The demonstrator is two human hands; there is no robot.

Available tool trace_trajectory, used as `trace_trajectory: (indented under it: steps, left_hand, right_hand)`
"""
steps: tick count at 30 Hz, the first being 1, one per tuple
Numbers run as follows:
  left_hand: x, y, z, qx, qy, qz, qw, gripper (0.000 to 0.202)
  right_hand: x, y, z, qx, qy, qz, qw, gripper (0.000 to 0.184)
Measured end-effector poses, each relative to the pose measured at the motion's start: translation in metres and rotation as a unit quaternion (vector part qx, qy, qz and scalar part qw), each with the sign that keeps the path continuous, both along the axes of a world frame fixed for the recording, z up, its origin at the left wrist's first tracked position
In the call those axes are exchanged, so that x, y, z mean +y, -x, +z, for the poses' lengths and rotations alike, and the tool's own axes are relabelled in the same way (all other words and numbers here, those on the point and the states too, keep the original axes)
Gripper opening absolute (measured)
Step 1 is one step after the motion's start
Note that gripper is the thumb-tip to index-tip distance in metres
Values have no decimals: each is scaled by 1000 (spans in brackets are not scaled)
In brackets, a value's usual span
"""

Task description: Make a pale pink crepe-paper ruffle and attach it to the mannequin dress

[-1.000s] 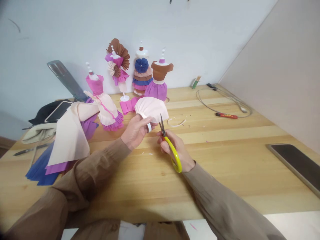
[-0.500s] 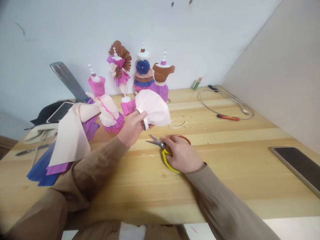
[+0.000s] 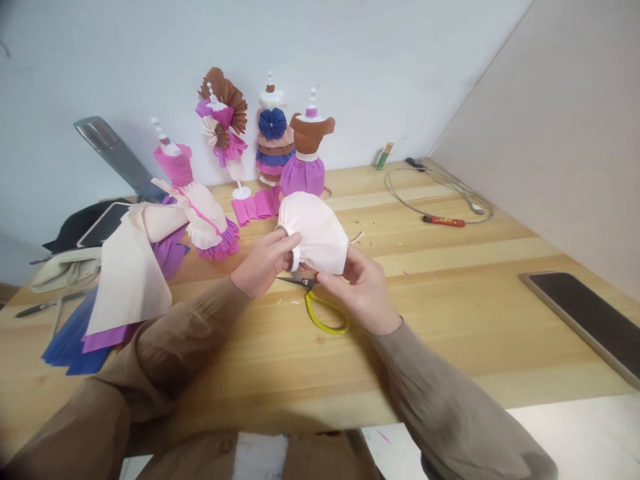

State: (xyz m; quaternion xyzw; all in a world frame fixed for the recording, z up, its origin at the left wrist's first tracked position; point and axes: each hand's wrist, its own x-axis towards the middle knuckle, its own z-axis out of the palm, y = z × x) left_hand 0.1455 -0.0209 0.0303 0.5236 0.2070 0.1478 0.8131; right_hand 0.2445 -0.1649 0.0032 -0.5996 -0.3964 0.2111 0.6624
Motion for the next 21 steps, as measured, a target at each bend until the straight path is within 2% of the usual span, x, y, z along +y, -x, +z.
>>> trace_trajectory:
  steps: [4, 7, 10, 14, 21]
  left_hand:
    - [0, 0, -3, 6, -46, -28, 999, 25]
    - [1, 0, -1, 24, -65, -33, 997, 19]
    - [2, -1, -1, 33, -71, -35, 996, 19]
    - [4, -2, -5, 21, -63, -53, 996, 25]
    - [3, -2, -9, 10, -75, -58, 995, 31]
  right_hand:
    - [1, 4, -1, -3, 22, -83, 996, 20]
    - [-1, 3, -1, -33, 10, -126, 991, 12]
    - [-3, 2, 2, -45, 3, -115, 992, 13]
    - [-4, 3, 6, -13, -11, -78, 997, 13]
    - [-3, -4, -1, 11, -16, -142, 990, 14]
